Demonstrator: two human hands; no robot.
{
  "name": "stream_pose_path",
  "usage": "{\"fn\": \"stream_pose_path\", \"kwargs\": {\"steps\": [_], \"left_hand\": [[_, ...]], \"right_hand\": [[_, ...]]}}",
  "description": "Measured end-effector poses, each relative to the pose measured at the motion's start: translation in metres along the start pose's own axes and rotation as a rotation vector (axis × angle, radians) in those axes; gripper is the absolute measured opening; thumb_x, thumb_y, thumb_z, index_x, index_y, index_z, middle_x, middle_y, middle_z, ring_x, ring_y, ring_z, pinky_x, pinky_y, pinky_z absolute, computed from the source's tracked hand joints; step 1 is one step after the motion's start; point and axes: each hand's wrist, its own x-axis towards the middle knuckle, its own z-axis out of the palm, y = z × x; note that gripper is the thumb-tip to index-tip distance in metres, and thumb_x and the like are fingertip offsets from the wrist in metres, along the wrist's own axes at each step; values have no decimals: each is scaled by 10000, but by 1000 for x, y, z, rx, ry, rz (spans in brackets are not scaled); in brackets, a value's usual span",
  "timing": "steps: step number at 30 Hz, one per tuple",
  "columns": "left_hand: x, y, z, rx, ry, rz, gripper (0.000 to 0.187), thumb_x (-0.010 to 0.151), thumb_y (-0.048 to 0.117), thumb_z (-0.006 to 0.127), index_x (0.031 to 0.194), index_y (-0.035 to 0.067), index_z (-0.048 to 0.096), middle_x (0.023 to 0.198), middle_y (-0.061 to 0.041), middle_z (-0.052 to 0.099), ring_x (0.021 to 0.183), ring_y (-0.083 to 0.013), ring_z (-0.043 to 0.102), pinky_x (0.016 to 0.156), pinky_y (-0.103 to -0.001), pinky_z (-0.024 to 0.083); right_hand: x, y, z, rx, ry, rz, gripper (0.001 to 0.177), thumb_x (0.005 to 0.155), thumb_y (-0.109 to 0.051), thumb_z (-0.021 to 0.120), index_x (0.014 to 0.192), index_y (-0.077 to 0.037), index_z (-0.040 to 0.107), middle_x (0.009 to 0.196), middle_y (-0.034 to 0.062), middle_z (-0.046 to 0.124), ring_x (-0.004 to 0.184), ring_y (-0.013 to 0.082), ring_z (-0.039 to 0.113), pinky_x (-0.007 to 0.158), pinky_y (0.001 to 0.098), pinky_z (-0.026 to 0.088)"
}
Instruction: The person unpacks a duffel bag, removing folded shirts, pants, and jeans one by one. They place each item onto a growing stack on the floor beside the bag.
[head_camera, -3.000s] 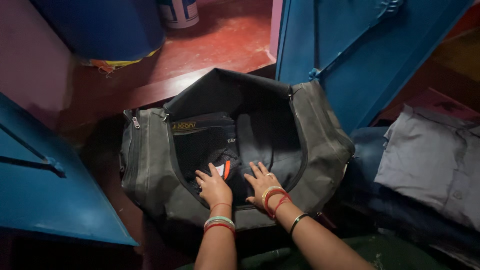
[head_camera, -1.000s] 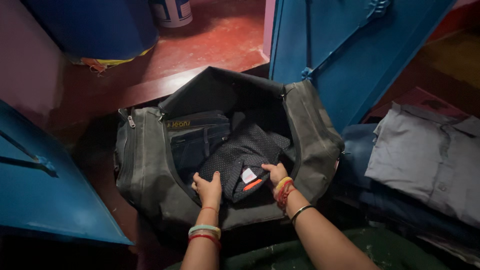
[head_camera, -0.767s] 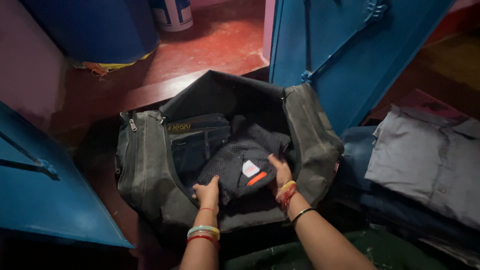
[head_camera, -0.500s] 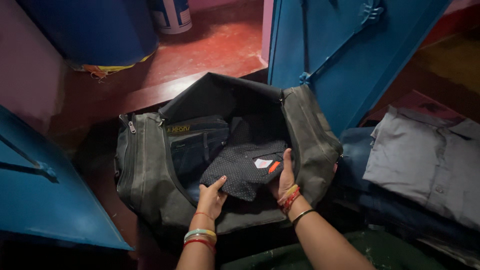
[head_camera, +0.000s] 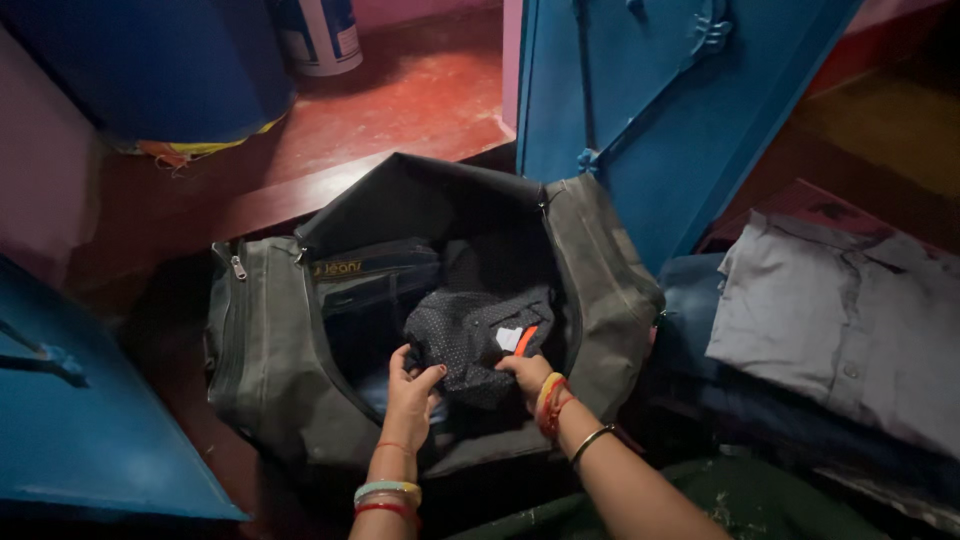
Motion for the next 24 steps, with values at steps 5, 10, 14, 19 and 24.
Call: {"fn": "stream_pose_path", "kwargs": {"steps": [5, 10, 14, 19, 24], "left_hand": [[-10, 14, -11, -590, 6, -79, 1082, 834, 844, 469, 1529, 17, 412, 1419, -175, 587, 1286, -370, 527, 1066, -565, 355], [-20, 27, -10, -678, -221, 11, 844, 864, 693, 558, 1400, 42, 581, 1448, -182, 561, 1278, -379, 540, 1061, -499, 441], [-14, 22, -7, -550, -98, -227, 507, 896, 448, 656, 1253, 87, 667, 1274, -116, 684, 1140, -319, 646, 1016, -483, 506], [10, -5, -22, -447, -44, -264, 315, 842, 205, 721, 1110, 42, 686, 1069, -143, 725, 929, -322, 707, 854, -470, 585], [12, -15, -23, -283, 117, -154, 399, 746, 31, 665, 1132, 117, 615, 926, -101, 675, 807, -296, 674, 728, -465, 581]], "right_hand": [[29, 22, -18, 297, -221, 164, 183, 771, -64, 724, 894, 71, 729, 836, 149, 744, 786, 290, 716, 800, 432, 574], [-5, -17, -1, 74, -234, 165, 330, 761, -150, 785, 1046, -2, 710, 930, 110, 744, 859, 260, 717, 810, 396, 558], [-52, -53, 27, 97, -146, 140, 568, 773, -311, 810, 1267, -84, 646, 1165, 80, 723, 1106, 240, 659, 988, 411, 487], [-43, -41, 25, -171, -270, -1, 610, 760, -169, 807, 1335, -72, 626, 1282, 57, 690, 1247, 213, 582, 1111, 370, 380], [13, 10, 1, -258, -199, -38, 627, 696, -20, 771, 1302, -52, 617, 1242, 53, 711, 1205, 214, 615, 1089, 332, 407]]}}
